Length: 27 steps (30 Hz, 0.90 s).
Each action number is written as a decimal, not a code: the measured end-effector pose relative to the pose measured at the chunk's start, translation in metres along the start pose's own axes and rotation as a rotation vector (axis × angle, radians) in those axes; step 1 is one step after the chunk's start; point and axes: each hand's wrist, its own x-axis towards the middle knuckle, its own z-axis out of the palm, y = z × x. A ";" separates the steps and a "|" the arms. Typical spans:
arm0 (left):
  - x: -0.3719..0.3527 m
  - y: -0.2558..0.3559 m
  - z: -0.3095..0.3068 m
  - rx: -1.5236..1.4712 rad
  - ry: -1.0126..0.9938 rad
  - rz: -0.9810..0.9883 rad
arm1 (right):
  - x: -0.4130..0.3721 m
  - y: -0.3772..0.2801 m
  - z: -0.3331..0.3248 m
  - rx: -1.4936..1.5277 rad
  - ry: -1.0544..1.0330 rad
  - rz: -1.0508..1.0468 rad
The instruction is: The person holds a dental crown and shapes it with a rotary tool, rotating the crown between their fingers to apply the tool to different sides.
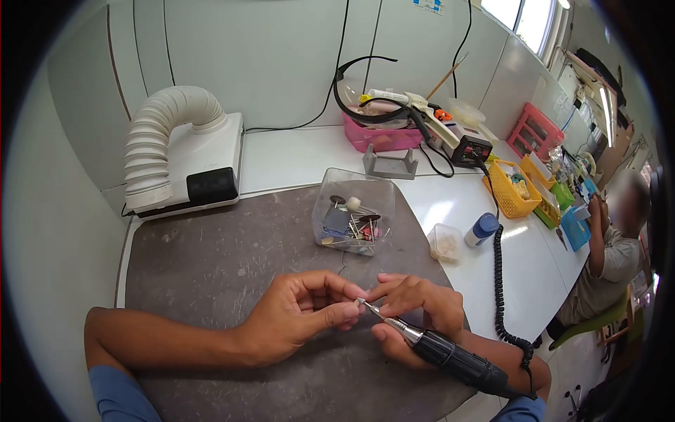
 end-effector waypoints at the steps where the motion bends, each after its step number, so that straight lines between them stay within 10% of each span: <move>1: 0.000 -0.001 0.000 -0.007 -0.002 0.005 | 0.000 0.000 0.000 -0.001 0.004 0.008; 27: 0.000 0.001 0.000 -0.005 -0.004 -0.017 | 0.000 0.001 0.000 0.008 0.002 -0.007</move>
